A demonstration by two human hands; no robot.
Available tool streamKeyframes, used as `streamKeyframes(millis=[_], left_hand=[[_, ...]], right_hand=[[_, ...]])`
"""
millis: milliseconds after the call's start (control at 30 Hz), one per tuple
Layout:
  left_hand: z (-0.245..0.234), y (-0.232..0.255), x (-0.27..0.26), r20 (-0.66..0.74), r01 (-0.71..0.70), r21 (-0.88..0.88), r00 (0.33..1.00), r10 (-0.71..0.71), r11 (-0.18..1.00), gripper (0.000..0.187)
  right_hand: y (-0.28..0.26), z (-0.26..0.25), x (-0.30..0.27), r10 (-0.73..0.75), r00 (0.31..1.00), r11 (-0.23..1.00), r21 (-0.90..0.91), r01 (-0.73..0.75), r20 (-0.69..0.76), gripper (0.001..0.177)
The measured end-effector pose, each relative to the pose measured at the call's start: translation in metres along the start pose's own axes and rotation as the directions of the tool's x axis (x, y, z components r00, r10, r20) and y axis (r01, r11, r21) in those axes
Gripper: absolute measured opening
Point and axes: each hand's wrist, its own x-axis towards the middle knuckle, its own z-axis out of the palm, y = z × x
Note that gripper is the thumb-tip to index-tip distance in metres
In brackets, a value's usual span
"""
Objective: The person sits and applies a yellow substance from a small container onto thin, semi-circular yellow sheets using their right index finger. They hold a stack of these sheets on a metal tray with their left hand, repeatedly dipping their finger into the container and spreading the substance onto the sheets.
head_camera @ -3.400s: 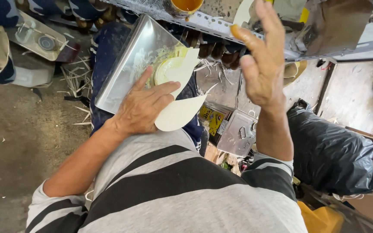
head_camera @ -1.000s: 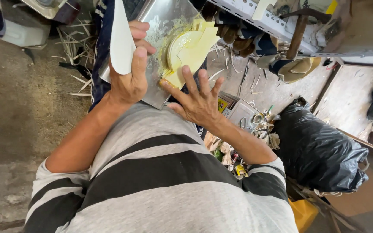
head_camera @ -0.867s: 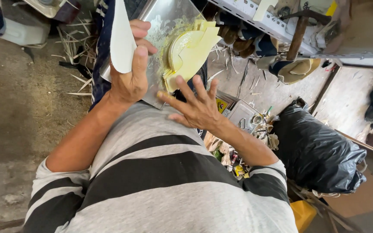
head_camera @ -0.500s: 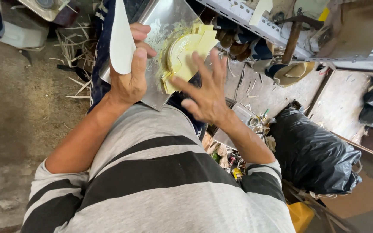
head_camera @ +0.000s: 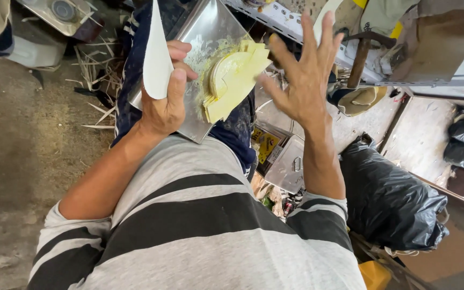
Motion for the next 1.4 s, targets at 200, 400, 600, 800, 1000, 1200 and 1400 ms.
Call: streamKeyframes(millis=[200,400,600,800,1000,1200,1400], left_hand=[[0.002,0.002,0.004,0.024,-0.005,0.007,1.0,0.005,1.0,0.037],[0.0,0.002,0.002,-0.001,-0.003,0.012,1.0,0.003,1.0,0.039],[0.0,0.004,0.002,-0.006,0.017,0.008,1.0,-0.017,1.0,0.04],[0.0,0.0,0.001,-0.002,0.011,-0.015,1.0,-0.011,1.0,0.041],[-0.001,0.003,0.002,0.011,0.024,-0.027,1.0,-0.024,0.999,0.037],[-0.002,0.004,0.002,0.015,0.027,-0.003,1.0,-0.027,1.0,0.035],[-0.001,0.005,0.004,0.014,0.025,-0.009,1.0,-0.025,1.0,0.039]], right_hand=[[-0.04,-0.026,0.003,-0.351,0.904,0.936,0.094,0.338,0.244,0.08],[-0.056,-0.055,0.026,-0.538,0.841,0.843,0.029,0.537,0.057,0.036],[-0.038,-0.036,0.012,-0.613,0.788,0.781,-0.198,0.592,-0.057,0.033],[-0.016,-0.032,0.002,-0.156,0.809,0.987,-0.115,0.109,-0.567,0.01],[-0.05,-0.026,-0.024,0.535,0.827,0.479,0.869,-0.126,-0.175,0.012],[-0.074,0.005,-0.02,0.534,0.845,0.464,0.831,-0.307,0.014,0.009],[-0.07,0.015,-0.017,0.559,0.828,0.577,0.739,-0.347,-0.048,0.008]])
